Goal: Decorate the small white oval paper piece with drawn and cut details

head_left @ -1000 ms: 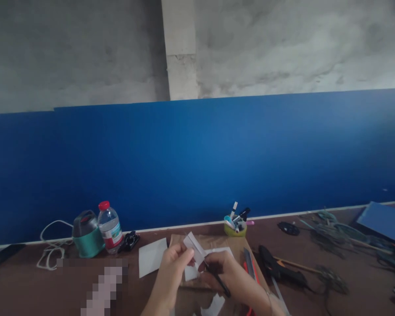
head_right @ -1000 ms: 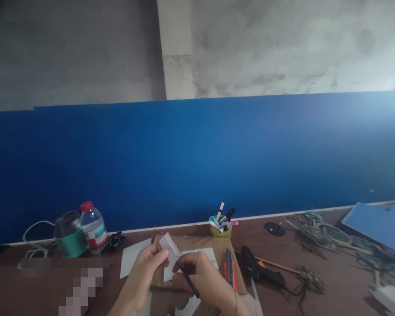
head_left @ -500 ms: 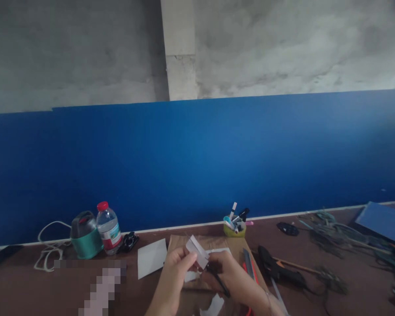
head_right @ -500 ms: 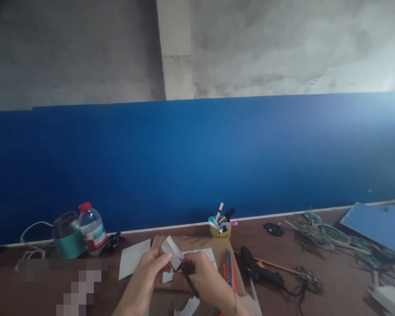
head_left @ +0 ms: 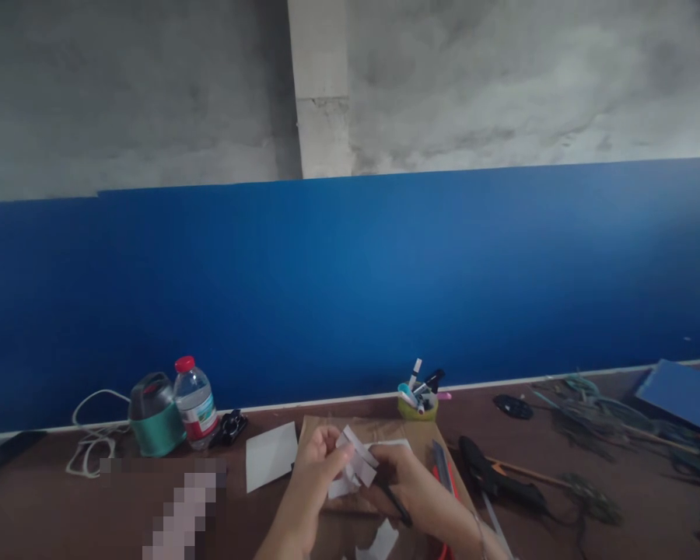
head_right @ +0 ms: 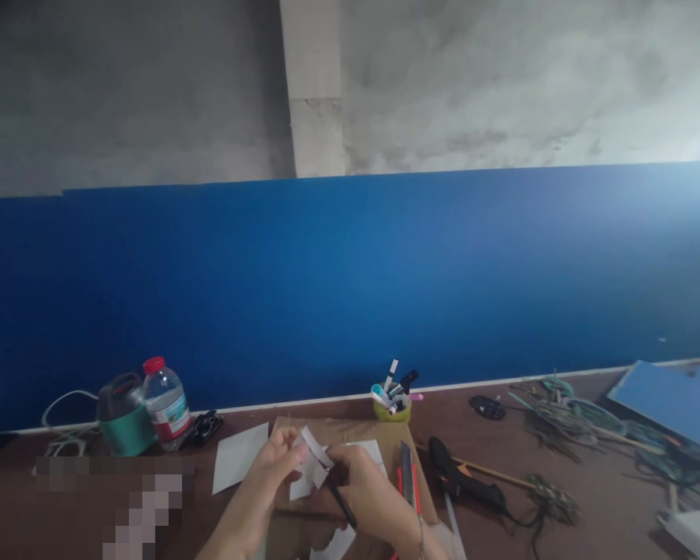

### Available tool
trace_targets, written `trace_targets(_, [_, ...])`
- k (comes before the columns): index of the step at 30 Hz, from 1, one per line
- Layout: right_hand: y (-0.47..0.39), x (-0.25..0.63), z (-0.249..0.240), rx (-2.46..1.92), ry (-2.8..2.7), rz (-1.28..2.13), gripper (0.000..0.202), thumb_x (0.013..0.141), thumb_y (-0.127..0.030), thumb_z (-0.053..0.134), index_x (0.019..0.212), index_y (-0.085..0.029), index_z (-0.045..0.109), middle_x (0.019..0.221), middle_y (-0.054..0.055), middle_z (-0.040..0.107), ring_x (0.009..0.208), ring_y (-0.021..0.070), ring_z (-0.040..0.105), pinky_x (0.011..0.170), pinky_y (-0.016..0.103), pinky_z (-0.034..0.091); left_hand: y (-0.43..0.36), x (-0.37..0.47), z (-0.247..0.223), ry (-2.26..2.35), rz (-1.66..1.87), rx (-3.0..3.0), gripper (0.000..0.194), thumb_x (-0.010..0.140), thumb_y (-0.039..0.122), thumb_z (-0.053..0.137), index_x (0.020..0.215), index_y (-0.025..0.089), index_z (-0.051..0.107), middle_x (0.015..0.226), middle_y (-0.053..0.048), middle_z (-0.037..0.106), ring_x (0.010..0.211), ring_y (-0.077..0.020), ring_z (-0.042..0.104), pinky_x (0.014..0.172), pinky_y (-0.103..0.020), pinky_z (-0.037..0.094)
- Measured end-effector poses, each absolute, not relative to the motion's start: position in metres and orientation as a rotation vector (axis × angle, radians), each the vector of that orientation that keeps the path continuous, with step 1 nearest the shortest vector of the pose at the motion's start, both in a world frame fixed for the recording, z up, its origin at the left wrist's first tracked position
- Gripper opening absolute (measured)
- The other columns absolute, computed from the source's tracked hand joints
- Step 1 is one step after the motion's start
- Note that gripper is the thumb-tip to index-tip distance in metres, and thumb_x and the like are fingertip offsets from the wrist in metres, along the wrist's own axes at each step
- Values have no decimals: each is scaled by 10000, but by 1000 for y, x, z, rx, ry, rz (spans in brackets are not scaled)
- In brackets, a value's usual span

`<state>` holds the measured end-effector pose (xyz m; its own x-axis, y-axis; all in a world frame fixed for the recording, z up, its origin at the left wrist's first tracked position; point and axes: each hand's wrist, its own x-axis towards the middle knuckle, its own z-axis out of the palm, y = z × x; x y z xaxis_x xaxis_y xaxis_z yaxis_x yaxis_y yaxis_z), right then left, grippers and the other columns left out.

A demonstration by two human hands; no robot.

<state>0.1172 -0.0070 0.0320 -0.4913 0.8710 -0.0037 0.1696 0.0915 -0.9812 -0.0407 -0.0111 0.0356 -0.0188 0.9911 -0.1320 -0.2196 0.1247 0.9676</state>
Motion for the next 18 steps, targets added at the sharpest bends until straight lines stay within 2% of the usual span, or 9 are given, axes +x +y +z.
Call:
trace_targets(2, [-9,116,33,-1047,-1781,1445,87,630,-169,589,714,-143,594,457,-76,494,350,38,381,336,130,293,-10,-42,35,1146,1221,896,408,566,467,724,807,183,557,676,22,605,622,-115,537,569,-214,354])
trace_targets(4, [-10,116,31,-1067,-1830,1439,44,624,-154,564,660,-146,589,447,-68,503,355,43,385,341,133,283,-8,-46,34,1150,1183,902,368,577,460,711,753,169,571,642,12,599,616,-122,538,573,-223,362])
trace_targets(7, [-10,119,26,-1125,-1900,1431,88,603,-130,530,644,-153,604,458,-53,538,365,57,411,344,140,283,-6,-56,32,1171,1105,957,285,548,373,727,634,156,564,585,6,595,568,-123,528,548,-227,355])
trace_targets(12, [-9,122,23,-1182,-2016,1362,135,563,-93,519,606,-164,626,444,-56,514,364,58,395,343,145,254,-3,-65,31,1236,997,982,206,543,301,706,581,158,563,499,23,560,491,-119,503,505,-229,336])
trace_targets(15, [-12,122,29,-1234,-2132,1333,120,573,-130,591,655,-178,663,448,-62,491,378,63,381,348,156,241,-2,-66,32,1287,1061,953,205,544,304,712,587,154,578,516,14,578,531,-127,528,530,-227,350])
trace_targets(18, [-15,125,36,-1272,-2241,1264,156,520,-150,681,672,-187,679,479,-64,486,425,67,370,366,165,220,-2,-69,32,1313,1166,961,228,571,333,718,619,133,618,556,-12,615,554,-119,526,561,-222,351])
